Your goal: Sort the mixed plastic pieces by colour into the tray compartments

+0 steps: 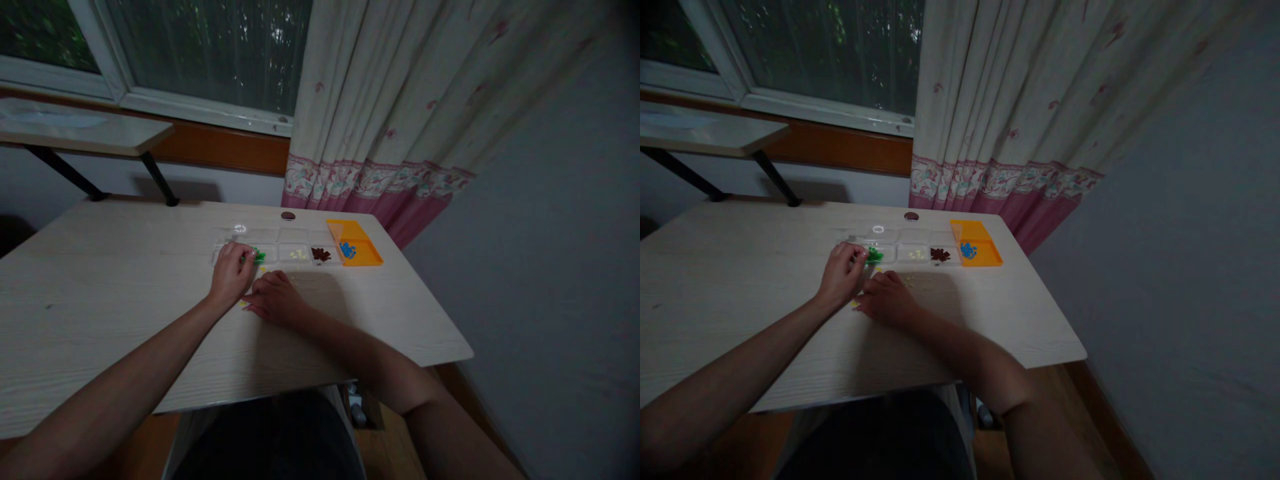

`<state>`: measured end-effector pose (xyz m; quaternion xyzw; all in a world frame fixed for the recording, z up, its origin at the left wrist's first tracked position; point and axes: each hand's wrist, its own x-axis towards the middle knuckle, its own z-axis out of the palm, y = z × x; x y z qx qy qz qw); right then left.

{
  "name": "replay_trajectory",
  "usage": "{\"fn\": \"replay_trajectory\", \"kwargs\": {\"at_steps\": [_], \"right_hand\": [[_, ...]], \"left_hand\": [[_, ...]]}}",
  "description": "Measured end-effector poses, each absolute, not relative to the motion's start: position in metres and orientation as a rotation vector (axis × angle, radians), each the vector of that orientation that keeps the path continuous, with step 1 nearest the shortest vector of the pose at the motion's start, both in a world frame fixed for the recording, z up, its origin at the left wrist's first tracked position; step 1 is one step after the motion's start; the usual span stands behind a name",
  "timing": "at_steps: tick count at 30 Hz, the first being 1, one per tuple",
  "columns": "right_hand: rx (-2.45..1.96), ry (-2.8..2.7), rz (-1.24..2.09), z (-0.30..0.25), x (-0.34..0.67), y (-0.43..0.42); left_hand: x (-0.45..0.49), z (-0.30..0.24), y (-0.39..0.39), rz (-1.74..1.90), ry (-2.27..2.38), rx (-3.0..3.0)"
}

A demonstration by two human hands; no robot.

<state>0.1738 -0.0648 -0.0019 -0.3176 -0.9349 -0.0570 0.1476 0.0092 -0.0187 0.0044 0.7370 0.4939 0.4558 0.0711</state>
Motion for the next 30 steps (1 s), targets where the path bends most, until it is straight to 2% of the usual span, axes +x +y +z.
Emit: {"fn": "replay_trajectory", "kwargs": {"at_steps": [15,24,30], "right_hand": [[-0.836,-2.622,-0.154,-0.001,0.18,-0.057],[-1.283,-2.043,-0.16,0.006,0.252,-0.017],[-1.415,-1.908,-0.144,0.002,0.268,-0.003]], "left_hand": [[0.01,-0.002,-0.017,1.323,1.452,2.265],[0.005,-0.005,-0.016,1.143,1.397,2.423],[0.007,-0.007,-0.023,0.91,1.179,2.656]]}}
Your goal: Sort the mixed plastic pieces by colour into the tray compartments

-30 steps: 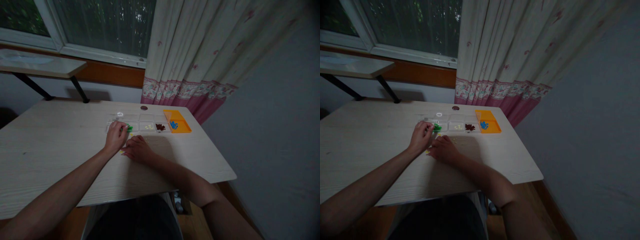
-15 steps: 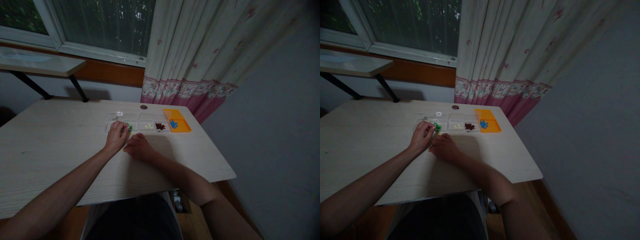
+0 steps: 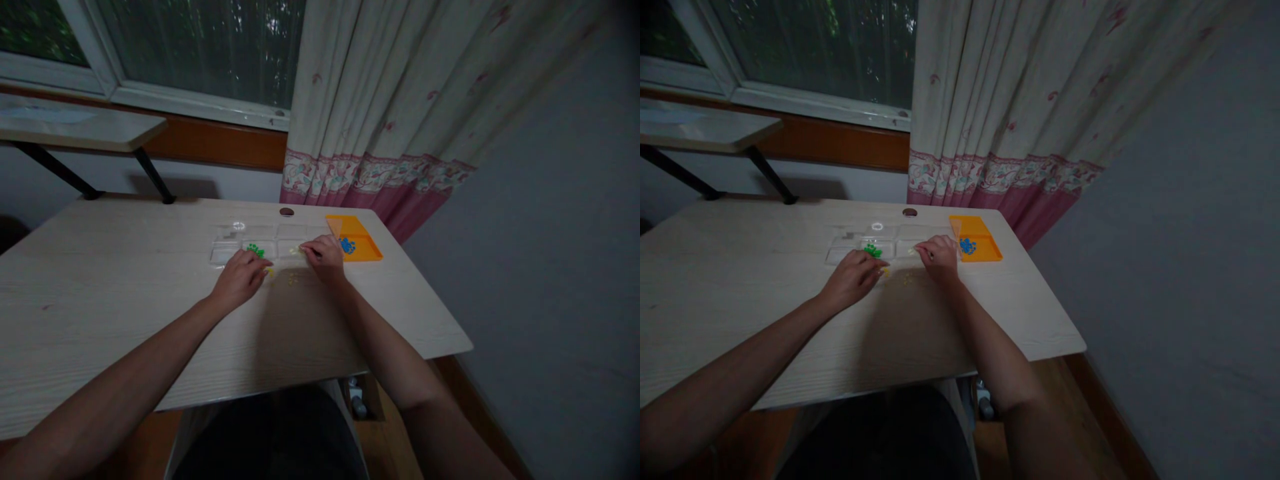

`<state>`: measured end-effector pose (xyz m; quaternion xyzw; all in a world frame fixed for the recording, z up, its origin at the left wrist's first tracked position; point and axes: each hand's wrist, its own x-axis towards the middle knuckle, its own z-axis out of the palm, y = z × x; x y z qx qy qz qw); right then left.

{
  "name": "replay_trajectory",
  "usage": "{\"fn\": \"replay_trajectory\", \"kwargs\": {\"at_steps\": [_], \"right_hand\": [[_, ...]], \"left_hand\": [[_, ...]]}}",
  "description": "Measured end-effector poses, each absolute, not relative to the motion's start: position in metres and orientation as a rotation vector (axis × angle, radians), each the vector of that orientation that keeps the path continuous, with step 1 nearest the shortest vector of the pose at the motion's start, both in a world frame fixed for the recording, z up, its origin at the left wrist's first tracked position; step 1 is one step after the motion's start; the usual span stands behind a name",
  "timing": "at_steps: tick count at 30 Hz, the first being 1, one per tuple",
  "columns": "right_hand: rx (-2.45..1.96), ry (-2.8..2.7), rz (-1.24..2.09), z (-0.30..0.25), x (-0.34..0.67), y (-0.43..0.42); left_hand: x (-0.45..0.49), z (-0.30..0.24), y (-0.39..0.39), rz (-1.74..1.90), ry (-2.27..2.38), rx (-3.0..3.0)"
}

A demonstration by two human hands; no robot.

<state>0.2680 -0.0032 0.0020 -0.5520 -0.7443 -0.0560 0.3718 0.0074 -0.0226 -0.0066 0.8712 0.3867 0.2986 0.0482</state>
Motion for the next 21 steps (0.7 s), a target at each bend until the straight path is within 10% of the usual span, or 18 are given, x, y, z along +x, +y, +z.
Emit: {"fn": "replay_trajectory", "kwargs": {"at_steps": [21], "right_hand": [[-1.158,-2.175,0.238,0.001,0.223,-0.028]], "left_hand": [[0.016,0.004,-0.033,1.0,1.131,2.705]]}}
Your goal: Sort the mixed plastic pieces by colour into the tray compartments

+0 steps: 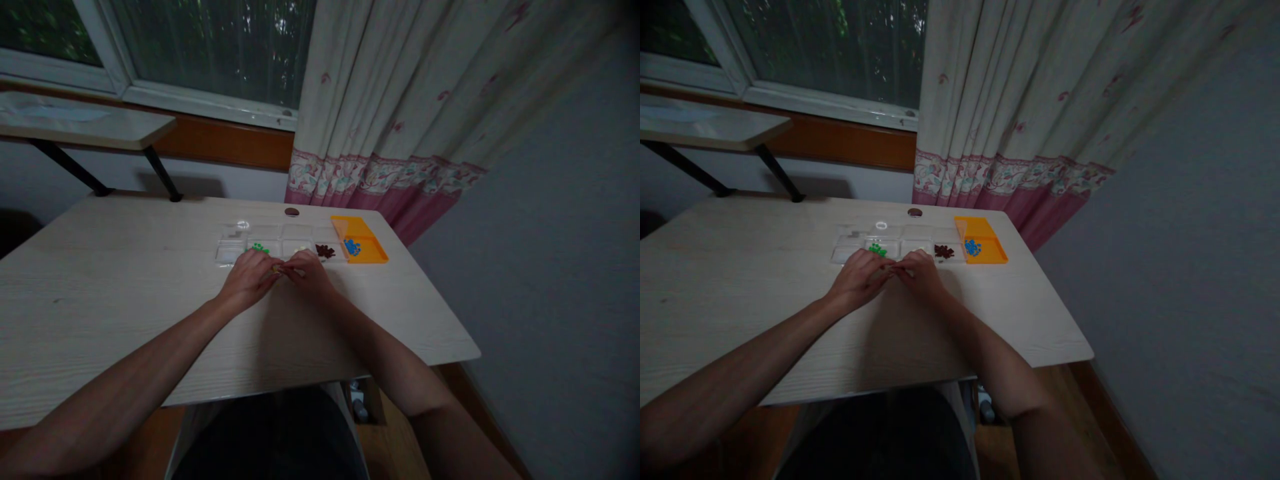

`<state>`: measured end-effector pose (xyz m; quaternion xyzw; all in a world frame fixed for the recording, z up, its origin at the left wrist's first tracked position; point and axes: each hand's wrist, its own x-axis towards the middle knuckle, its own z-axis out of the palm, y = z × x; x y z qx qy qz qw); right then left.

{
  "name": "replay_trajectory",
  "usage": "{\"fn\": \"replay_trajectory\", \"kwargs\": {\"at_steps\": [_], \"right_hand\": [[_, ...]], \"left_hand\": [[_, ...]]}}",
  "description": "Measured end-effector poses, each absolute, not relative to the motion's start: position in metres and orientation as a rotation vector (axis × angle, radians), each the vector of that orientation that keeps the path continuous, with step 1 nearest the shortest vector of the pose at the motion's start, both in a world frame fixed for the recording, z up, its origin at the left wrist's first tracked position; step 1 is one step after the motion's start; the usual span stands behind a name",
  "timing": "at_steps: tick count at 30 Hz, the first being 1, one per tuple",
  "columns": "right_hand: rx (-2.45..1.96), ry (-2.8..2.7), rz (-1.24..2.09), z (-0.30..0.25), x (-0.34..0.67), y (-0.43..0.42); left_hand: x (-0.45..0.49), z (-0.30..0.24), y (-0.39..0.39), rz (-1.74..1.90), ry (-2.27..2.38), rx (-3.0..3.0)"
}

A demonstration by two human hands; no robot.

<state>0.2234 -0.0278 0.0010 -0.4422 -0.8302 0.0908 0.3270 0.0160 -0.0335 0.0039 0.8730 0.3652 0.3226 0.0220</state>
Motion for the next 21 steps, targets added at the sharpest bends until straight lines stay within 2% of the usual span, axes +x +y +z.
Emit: {"fn": "replay_trajectory", "kwargs": {"at_steps": [21], "right_hand": [[-0.961,-2.1,0.538,0.001,0.217,-0.033]], "left_hand": [[0.007,0.016,-0.038,1.058,1.236,2.77]]}}
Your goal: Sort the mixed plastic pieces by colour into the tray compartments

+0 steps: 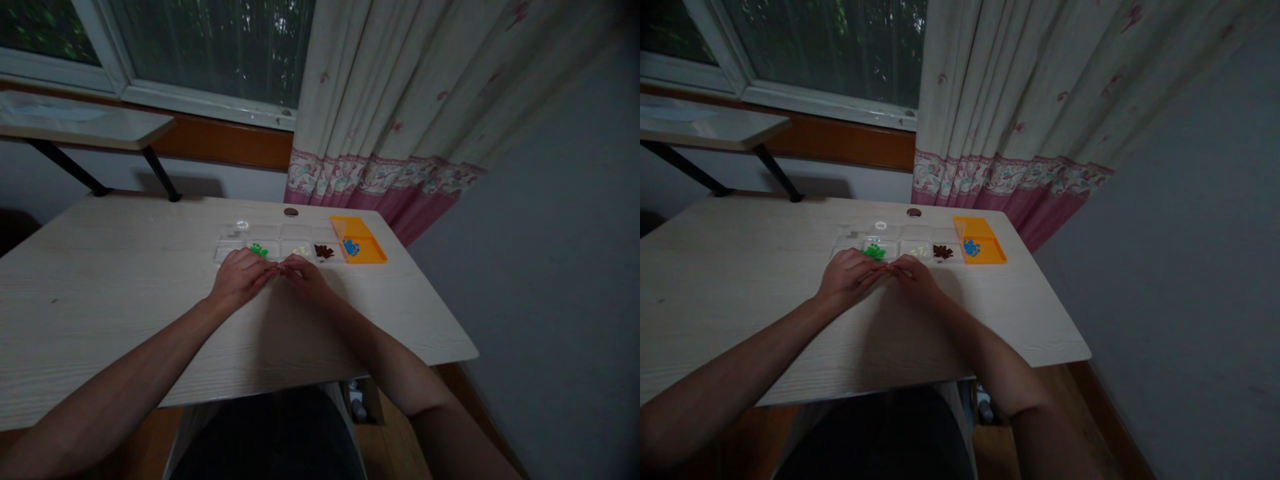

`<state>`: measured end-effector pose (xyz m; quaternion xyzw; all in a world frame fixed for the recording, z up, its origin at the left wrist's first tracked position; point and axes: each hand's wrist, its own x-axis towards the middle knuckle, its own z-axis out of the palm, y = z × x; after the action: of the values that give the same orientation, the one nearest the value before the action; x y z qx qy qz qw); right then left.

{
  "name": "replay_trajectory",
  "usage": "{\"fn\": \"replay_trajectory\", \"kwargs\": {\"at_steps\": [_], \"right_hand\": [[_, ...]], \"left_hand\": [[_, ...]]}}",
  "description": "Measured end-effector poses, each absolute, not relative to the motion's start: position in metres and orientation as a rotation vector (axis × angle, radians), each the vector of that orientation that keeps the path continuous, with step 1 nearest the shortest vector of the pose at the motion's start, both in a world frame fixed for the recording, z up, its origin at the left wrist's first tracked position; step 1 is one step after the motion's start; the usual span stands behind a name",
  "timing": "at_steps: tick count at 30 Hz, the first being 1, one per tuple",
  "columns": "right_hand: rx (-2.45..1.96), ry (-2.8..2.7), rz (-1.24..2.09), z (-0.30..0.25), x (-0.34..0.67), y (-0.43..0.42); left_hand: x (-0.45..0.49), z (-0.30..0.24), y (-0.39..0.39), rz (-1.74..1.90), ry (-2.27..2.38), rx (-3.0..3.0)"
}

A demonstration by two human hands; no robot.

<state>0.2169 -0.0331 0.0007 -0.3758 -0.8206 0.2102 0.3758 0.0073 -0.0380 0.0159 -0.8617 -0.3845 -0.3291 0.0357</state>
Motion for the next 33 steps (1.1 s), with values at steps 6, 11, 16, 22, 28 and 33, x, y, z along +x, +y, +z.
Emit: {"fn": "replay_trajectory", "kwargs": {"at_steps": [6,11,16,22,28,33], "right_hand": [[-1.063,-2.107,0.385,0.003,0.221,-0.032],[-1.247,-2.193,0.136,0.001,0.231,-0.027],[-1.316,-2.238,0.09,0.002,0.233,-0.028],[-1.317,-2.331,0.116,0.002,0.228,-0.031],[-1.293,-2.402,0.093,0.005,0.219,-0.038],[-1.284,-2.423,0.059,0.005,0.216,-0.038]], "left_hand": [[-0.014,0.026,-0.024,-1.025,-1.264,-2.534],[-0.041,0.019,0.002,-0.914,-1.524,-2.343],[-0.053,0.009,0.009,-0.809,-1.585,-2.272],[-0.057,0.007,0.009,-0.81,-1.577,-2.261],[-0.057,0.006,0.009,-0.839,-1.601,-2.296],[-0.053,0.012,0.006,-0.909,-1.577,-2.284]]}}
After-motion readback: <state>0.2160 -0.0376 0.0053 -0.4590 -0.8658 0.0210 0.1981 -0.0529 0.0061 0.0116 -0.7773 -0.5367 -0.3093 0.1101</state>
